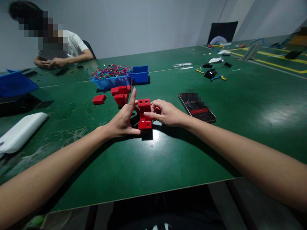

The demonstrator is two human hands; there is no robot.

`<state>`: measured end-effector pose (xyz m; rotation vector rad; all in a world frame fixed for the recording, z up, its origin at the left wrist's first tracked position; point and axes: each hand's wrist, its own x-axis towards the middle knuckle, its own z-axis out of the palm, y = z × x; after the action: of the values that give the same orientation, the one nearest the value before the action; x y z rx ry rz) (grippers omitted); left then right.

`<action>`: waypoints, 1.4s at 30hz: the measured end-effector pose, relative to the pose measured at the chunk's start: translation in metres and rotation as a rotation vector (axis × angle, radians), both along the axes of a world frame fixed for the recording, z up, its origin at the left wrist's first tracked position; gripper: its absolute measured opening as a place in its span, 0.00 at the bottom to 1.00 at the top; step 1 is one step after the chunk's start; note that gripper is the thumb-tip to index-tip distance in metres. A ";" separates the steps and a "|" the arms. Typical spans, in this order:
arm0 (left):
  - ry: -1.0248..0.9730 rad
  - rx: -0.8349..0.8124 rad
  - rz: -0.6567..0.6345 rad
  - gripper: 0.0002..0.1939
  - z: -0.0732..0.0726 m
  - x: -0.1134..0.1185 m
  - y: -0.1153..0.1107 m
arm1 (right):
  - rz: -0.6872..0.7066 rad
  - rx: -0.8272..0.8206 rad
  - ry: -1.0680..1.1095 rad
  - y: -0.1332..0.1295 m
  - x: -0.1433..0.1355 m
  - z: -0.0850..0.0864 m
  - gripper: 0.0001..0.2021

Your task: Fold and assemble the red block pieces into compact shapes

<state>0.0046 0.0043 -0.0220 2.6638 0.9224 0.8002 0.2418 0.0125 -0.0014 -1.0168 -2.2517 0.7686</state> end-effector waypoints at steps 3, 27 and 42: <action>0.029 0.064 0.014 0.64 0.001 -0.001 0.000 | -0.019 0.036 -0.059 0.000 -0.001 0.000 0.16; -0.004 0.111 0.072 0.51 0.013 -0.003 -0.004 | 0.076 0.229 -0.304 -0.006 0.000 0.004 0.25; -0.019 0.069 0.073 0.48 0.023 -0.001 -0.009 | -0.131 0.293 -0.457 -0.013 -0.003 0.016 0.20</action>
<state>0.0039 -0.0050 0.0013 2.6897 1.0110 0.8871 0.2386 0.0000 0.0144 -1.2729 -2.5408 0.1456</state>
